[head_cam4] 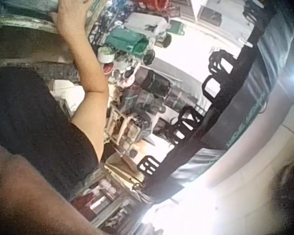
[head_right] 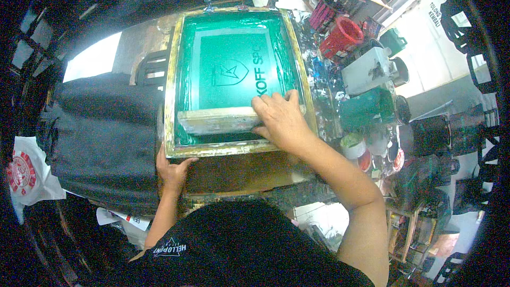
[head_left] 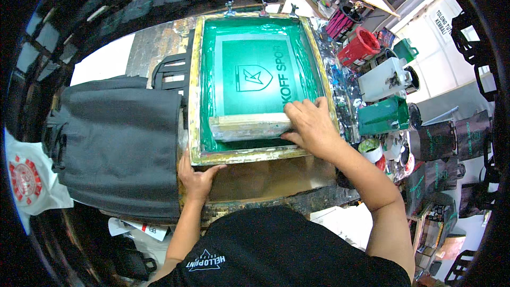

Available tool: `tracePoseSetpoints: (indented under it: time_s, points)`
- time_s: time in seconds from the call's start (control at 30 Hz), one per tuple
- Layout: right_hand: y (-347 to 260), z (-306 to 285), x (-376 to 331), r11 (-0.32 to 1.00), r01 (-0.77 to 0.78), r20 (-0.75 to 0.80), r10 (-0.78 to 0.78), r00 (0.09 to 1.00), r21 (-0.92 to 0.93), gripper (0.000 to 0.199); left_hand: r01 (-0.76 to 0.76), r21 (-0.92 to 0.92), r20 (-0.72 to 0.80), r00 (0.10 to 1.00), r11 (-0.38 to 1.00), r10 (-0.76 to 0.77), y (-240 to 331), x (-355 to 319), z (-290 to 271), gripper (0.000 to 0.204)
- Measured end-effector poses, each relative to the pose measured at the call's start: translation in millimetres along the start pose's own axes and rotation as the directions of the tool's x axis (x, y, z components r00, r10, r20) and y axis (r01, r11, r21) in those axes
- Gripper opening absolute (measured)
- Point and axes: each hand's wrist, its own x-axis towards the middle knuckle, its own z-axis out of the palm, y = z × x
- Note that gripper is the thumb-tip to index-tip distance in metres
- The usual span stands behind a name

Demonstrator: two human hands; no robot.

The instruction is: The person screen prints logos onto black bags by applying green ink through a mesh screen using a squeegee, then places the bags on a stack for another person to collect.

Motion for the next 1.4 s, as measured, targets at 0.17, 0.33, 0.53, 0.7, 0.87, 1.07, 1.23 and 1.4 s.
tracePoseSetpoints:
  time_s: [0.17,0.33,0.53,0.7,0.87,1.07,1.23,1.4]
  points:
    - [33.5,9.2,57.5,0.996,-0.037,-0.012,0.036,0.999,-0.086,0.058,-0.021,0.015,-0.01,1.0,1.0,0.021,-3.3,-2.7,0.8,0.101]
    - [99.9,33.6,141.9,0.99,-0.008,-0.086,-0.004,0.996,-0.141,0.061,0.004,0.027,0.029,1.0,1.0,-0.005,1.1,-2.5,-2.9,0.104]
    - [174.9,51.5,258.0,0.992,-0.007,-0.046,0.001,0.999,-0.125,0.071,0.057,0.11,0.037,0.997,0.992,-0.061,-3.4,-6.2,-8.1,0.108]
    - [188.4,36.1,291.0,0.999,-0.007,0.061,0.009,0.998,-0.045,0.068,-0.024,0.188,0.024,1.0,0.982,0.02,28.2,4.9,-10.7,0.112]
    - [181.9,46.1,283.9,0.987,-0.031,-0.176,0.002,0.984,-0.159,0.067,-0.455,0.276,0.012,0.882,0.847,0.47,85.2,57.9,1.1,0.103]
    - [190.2,74.9,277.8,0.965,-0.123,-0.365,0.031,0.93,-0.231,0.059,-0.516,0.277,-0.091,0.826,0.811,0.556,116.0,291.4,94.9,0.077]
    - [180.5,79.3,283.3,0.981,-0.077,-0.368,0.005,0.93,-0.18,0.054,-0.607,0.559,0.261,0.775,0.565,0.575,67.3,406.2,157.0,0.074]
    - [185.4,83.9,276.3,0.975,-0.063,-0.359,-0.018,0.933,-0.213,0.056,-0.631,0.567,0.281,0.752,0.529,0.596,55.2,404.8,170.4,0.066]
